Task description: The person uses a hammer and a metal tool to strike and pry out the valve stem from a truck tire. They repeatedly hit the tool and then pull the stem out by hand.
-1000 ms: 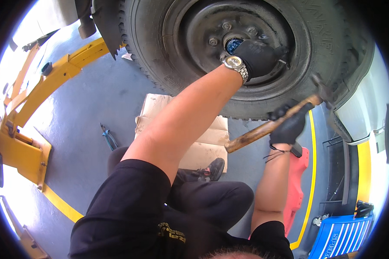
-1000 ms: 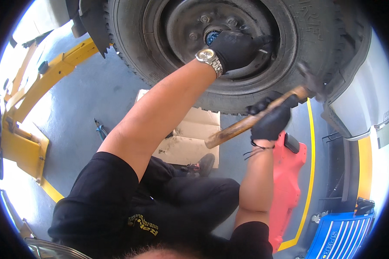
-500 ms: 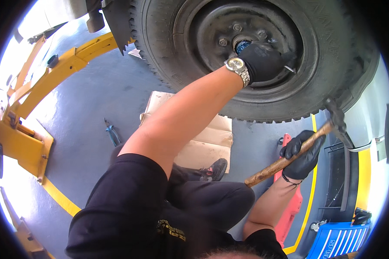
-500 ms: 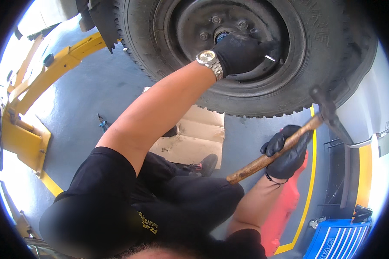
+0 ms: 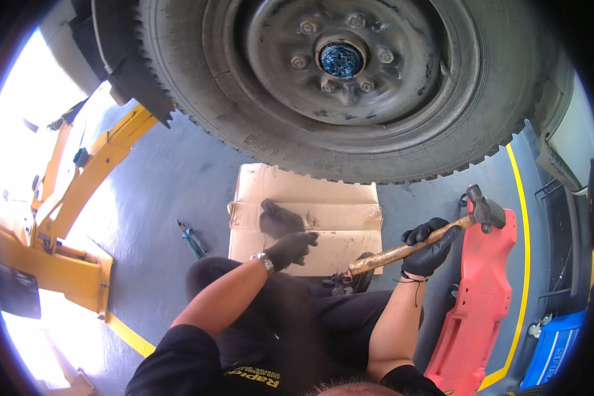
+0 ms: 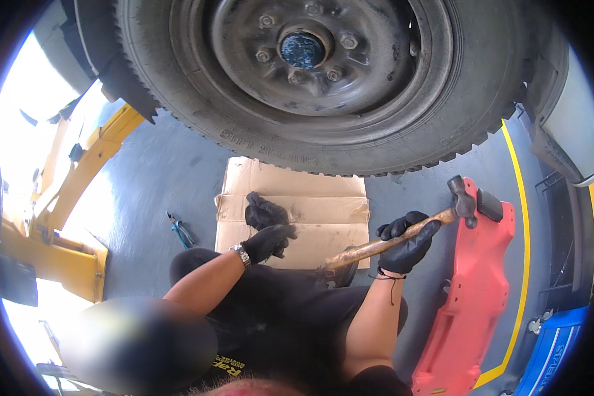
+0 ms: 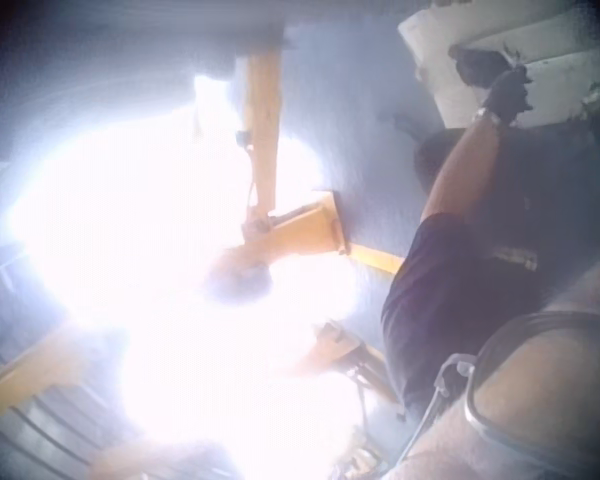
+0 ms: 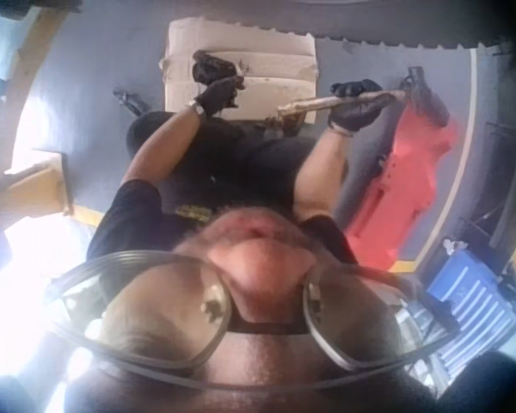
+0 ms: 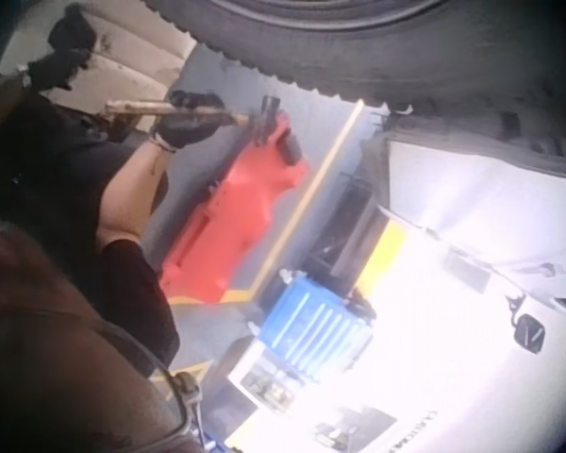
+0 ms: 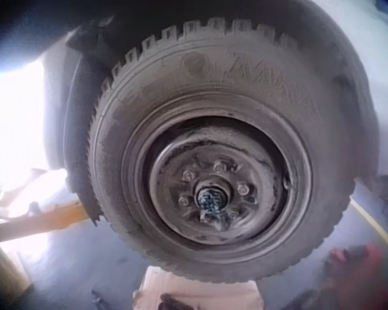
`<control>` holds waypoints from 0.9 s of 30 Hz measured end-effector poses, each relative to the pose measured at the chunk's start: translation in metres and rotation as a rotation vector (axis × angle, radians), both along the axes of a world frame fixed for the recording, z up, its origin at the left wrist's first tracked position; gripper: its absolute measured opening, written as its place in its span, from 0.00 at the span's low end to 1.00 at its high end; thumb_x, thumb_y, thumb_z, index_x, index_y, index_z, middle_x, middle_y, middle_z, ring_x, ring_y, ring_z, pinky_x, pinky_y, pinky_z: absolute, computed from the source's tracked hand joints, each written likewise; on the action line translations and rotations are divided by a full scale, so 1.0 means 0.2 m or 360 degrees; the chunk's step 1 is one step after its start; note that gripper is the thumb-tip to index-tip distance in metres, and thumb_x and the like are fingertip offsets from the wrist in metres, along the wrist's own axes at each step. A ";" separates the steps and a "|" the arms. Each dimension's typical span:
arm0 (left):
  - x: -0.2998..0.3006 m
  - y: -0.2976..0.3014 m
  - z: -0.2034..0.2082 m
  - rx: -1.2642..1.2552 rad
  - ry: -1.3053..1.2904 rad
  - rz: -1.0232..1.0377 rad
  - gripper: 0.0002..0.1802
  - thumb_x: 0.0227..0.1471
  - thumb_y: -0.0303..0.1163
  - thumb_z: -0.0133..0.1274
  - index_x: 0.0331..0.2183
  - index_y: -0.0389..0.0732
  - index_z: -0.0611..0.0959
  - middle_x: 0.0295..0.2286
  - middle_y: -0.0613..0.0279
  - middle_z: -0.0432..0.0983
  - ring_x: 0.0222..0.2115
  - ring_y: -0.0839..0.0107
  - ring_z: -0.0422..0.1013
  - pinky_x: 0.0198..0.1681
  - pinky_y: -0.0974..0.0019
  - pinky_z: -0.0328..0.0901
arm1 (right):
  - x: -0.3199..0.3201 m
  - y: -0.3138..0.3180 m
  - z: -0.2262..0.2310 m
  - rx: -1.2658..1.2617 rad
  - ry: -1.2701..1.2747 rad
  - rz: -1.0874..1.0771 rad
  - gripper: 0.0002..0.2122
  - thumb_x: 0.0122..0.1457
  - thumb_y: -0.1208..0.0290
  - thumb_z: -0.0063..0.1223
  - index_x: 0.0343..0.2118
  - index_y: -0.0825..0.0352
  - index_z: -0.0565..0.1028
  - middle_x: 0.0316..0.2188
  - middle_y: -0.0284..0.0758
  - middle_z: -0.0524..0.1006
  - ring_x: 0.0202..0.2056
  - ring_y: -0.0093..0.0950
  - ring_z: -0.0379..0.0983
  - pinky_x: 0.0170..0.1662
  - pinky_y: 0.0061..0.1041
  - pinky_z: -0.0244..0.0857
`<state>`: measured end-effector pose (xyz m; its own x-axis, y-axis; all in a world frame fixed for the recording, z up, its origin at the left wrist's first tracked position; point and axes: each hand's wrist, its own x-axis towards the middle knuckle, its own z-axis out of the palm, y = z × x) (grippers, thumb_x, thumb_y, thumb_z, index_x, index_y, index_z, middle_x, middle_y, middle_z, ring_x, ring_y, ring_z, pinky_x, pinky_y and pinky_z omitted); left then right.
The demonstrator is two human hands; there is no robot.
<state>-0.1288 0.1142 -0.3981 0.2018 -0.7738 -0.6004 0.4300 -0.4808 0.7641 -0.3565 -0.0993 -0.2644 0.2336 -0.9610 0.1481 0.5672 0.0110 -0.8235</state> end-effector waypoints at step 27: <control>0.08 -0.75 1.38 -0.1962 -0.3511 -0.0335 0.13 0.49 0.45 0.66 0.19 0.53 0.83 0.16 0.72 0.69 0.20 0.70 0.71 0.28 0.63 0.66 | 0.03 -0.05 -0.08 0.0265 -0.0024 0.0046 0.11 0.69 0.60 0.52 0.32 0.59 0.68 0.21 0.26 0.64 0.21 0.22 0.62 0.27 0.27 0.65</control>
